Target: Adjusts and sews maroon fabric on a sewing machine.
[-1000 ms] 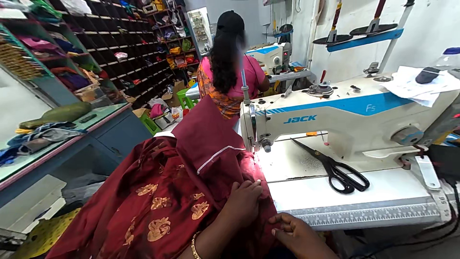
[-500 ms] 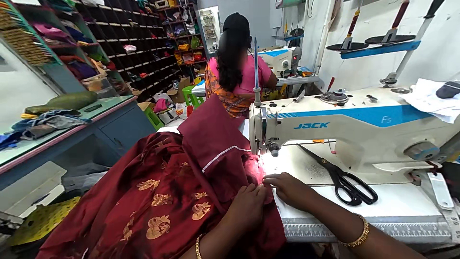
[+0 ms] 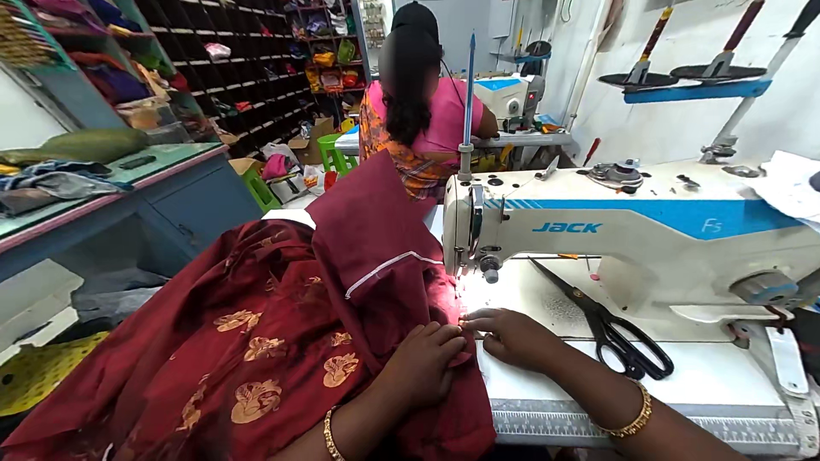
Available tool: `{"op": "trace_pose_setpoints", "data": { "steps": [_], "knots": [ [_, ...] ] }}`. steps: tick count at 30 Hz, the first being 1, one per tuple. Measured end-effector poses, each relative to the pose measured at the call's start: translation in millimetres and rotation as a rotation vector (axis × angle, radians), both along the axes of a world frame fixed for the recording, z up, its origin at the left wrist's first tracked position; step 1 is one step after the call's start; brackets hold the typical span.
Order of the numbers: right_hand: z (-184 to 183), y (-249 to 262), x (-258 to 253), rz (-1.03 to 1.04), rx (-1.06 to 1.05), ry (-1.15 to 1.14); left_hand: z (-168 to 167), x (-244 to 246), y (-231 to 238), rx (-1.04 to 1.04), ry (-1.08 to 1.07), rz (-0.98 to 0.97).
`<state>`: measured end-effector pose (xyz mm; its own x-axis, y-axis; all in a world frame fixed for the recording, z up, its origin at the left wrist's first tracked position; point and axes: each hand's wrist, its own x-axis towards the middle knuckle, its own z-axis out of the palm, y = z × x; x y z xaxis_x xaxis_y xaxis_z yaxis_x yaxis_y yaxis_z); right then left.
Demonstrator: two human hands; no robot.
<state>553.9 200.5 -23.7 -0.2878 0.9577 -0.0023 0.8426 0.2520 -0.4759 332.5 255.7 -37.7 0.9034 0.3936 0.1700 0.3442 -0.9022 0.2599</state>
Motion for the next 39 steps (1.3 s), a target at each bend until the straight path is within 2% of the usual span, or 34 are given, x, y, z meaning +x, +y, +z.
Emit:
{"op": "trace_pose_setpoints", "data": {
  "steps": [4,14,20,25,27,29,31,33,36,39],
  "knots": [
    [1,2,-2,-0.034,-0.027,-0.026,-6,3,11,0.041,-0.067,-0.031],
    [-6,8,-5,-0.1,0.02,-0.081,-4,12,40,0.015,-0.033,-0.056],
    [-8,-1,-6,-0.439,0.098,0.212,-8,14,58,0.037,-0.129,-0.097],
    [2,-26,-34,-0.621,-0.101,0.477,-9,12,74,-0.142,-0.2,-0.109],
    [7,-39,-50,-0.627,-0.158,0.516,7,10,71,-0.301,-0.138,-0.041],
    [8,-48,-60,-0.621,-0.215,0.546,35,8,58,-0.36,-0.012,0.101],
    [4,-56,-65,-0.613,-0.241,0.599,62,3,40,-0.233,0.097,0.243],
    [2,-62,-66,-0.595,-0.253,0.638,79,-3,25,-0.011,0.117,0.343],
    [2,-65,-66,-0.576,-0.254,0.614,83,0,12,0.139,0.078,0.392],
    [2,-64,-66,-0.591,-0.272,0.6,68,17,-9,0.159,0.073,0.31]
  ]
}}
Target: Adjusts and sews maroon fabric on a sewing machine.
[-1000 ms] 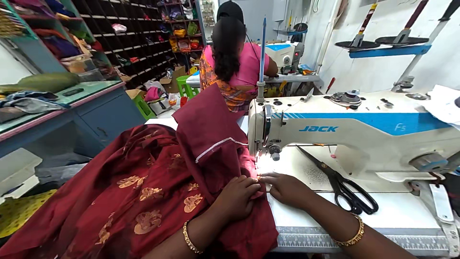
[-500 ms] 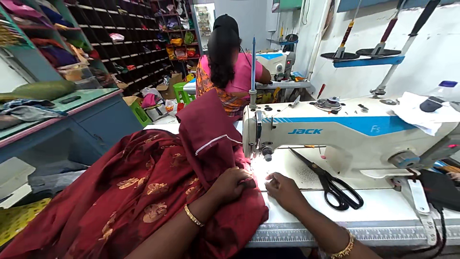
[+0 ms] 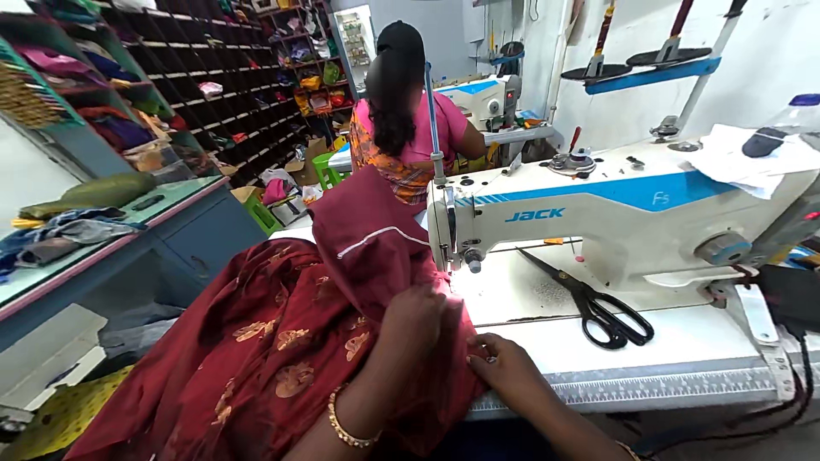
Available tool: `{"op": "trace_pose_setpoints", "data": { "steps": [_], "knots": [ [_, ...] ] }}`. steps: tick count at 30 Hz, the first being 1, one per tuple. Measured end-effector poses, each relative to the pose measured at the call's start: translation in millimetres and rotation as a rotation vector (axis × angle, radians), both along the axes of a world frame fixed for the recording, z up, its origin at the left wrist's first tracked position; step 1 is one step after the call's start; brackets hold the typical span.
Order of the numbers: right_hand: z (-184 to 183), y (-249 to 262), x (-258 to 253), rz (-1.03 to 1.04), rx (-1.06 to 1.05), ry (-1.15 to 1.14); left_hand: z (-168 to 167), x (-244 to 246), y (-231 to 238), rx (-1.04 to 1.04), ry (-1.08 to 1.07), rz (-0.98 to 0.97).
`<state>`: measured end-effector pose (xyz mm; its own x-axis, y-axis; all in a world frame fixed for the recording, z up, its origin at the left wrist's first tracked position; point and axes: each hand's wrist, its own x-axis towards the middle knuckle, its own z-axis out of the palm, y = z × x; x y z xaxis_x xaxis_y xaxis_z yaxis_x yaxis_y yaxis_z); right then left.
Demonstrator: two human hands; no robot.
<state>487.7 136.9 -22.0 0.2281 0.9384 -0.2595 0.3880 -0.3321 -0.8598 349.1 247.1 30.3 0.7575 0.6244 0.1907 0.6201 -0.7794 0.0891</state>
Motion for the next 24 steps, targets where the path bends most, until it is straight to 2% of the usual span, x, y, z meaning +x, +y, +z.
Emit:
{"op": "trace_pose_setpoints", "data": {
  "steps": [3,6,13,18,24],
  "knots": [
    [-3,0,0,-0.023,0.009,0.017,-16,16,-22,-0.169,0.125,-0.063],
    [-7,-1,1,-0.041,0.03,0.04,-26,23,-28,-0.269,0.27,-0.037],
    [-6,-2,2,-0.053,0.006,0.091,-30,6,-14,-0.136,0.212,-0.076],
    [-7,-2,1,-0.068,0.012,0.105,-39,13,-13,-0.116,0.245,-0.086],
    [-7,-1,6,-0.051,-0.012,0.201,-49,13,-14,-0.119,0.069,-0.111]
  ]
}}
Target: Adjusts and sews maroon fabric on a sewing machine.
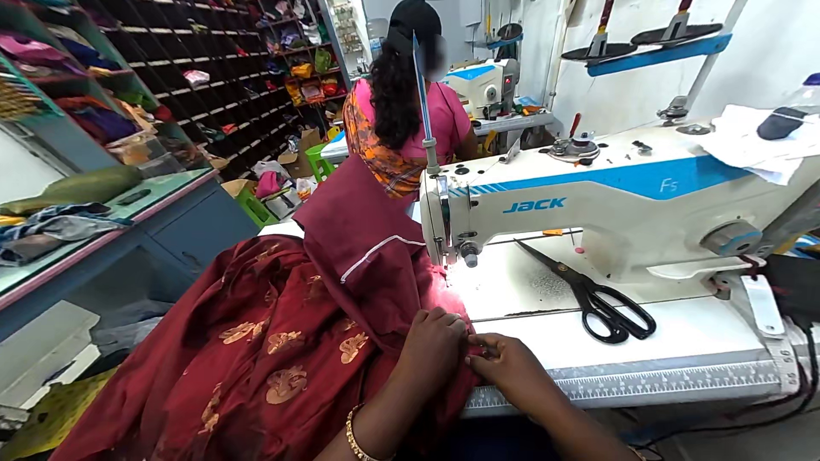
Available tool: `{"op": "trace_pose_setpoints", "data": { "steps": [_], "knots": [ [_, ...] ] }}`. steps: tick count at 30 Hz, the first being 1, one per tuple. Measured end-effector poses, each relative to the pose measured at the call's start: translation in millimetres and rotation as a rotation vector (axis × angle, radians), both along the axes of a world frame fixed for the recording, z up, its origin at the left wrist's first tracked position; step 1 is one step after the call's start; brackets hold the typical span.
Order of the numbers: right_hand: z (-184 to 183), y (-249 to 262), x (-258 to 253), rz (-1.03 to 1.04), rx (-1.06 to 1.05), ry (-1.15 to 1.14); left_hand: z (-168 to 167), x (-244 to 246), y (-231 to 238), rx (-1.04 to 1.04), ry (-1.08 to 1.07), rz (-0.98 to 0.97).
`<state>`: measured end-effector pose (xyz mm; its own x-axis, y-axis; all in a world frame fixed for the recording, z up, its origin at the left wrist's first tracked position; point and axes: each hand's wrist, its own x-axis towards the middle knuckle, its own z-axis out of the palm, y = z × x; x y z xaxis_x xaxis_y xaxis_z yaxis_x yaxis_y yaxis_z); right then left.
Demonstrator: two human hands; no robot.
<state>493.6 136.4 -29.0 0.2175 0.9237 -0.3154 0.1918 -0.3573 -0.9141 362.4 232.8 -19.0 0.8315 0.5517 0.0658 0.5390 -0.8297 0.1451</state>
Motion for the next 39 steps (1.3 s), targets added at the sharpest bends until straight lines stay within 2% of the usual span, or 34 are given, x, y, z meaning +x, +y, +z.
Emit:
{"op": "trace_pose_setpoints", "data": {
  "steps": [4,6,21,29,32,35,37,39],
  "knots": [
    [4,1,4,0.018,-0.021,0.084,-34,-8,12,0.118,-0.358,-0.08],
    [5,2,4,0.029,-0.024,0.11,-44,-10,20,0.14,-0.465,-0.122],
    [7,35,-3,-0.02,-0.031,0.156,-41,-12,82,0.019,-0.496,-0.286],
    [3,51,-3,-0.132,0.006,0.266,-43,-4,110,0.008,-0.515,-0.368],
    [2,55,-4,-0.128,0.008,0.228,-43,-1,117,-0.037,-0.514,-0.364],
    [-5,54,-6,-0.121,0.07,0.171,-29,0,117,-0.111,-0.395,-0.314],
    [-8,49,-6,-0.131,0.135,0.196,5,1,104,-0.103,-0.075,-0.223],
    [-10,44,-5,-0.113,0.209,0.278,34,0,87,0.047,0.175,-0.128]
  ]
}}
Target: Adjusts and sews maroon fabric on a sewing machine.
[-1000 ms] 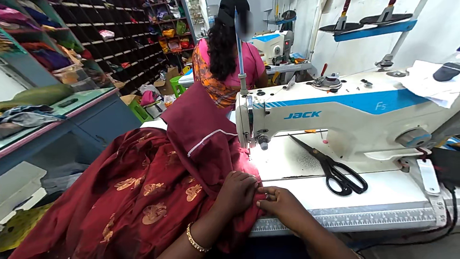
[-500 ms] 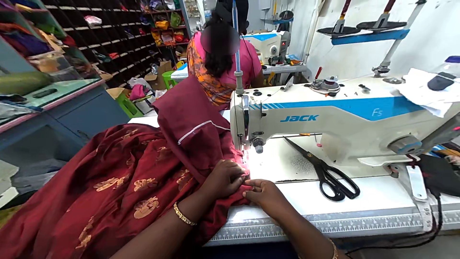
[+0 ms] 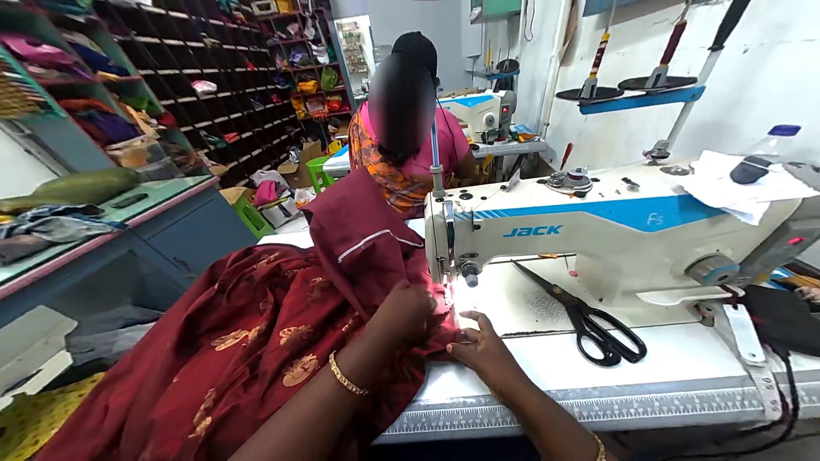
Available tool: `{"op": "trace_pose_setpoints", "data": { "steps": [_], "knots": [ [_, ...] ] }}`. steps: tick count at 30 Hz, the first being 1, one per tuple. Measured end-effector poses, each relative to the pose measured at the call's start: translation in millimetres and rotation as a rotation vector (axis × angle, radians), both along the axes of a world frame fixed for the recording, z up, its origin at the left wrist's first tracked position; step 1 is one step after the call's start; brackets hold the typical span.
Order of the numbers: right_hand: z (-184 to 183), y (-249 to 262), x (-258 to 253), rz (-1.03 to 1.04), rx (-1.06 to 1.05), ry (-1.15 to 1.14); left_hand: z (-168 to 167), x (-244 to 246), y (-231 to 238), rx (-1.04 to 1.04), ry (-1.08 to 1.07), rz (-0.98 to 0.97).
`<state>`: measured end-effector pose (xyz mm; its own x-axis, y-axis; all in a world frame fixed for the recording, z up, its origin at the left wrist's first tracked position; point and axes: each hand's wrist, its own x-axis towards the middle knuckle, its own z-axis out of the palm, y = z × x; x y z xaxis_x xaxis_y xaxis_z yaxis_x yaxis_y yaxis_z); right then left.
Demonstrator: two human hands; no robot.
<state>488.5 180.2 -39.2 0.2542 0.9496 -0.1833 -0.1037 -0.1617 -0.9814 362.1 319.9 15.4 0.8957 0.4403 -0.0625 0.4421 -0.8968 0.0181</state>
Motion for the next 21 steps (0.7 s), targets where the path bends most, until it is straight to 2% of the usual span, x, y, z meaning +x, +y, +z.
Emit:
{"op": "trace_pose_setpoints", "data": {
  "steps": [4,7,11,14,17,19,21],
  "knots": [
    [-1,-9,-3,0.064,0.13,0.053,23,-40,-1,0.318,-0.155,0.101],
    [-6,-9,-11,0.093,0.246,-0.032,47,-79,11,0.357,-0.112,0.247],
    [-11,-6,-20,0.215,0.323,-0.474,57,-121,38,0.323,-0.09,0.268],
    [1,-6,-25,0.353,0.283,-0.744,59,-122,39,0.327,-0.224,0.164],
    [0,-2,-33,0.262,0.356,-0.619,63,-100,5,0.394,-0.48,0.109],
    [-3,0,-39,0.097,0.391,-0.383,66,-80,-33,0.4,-0.515,0.105],
    [-2,-3,-45,-0.083,0.389,-0.103,56,-66,-69,0.417,-0.527,0.019]
  ]
}}
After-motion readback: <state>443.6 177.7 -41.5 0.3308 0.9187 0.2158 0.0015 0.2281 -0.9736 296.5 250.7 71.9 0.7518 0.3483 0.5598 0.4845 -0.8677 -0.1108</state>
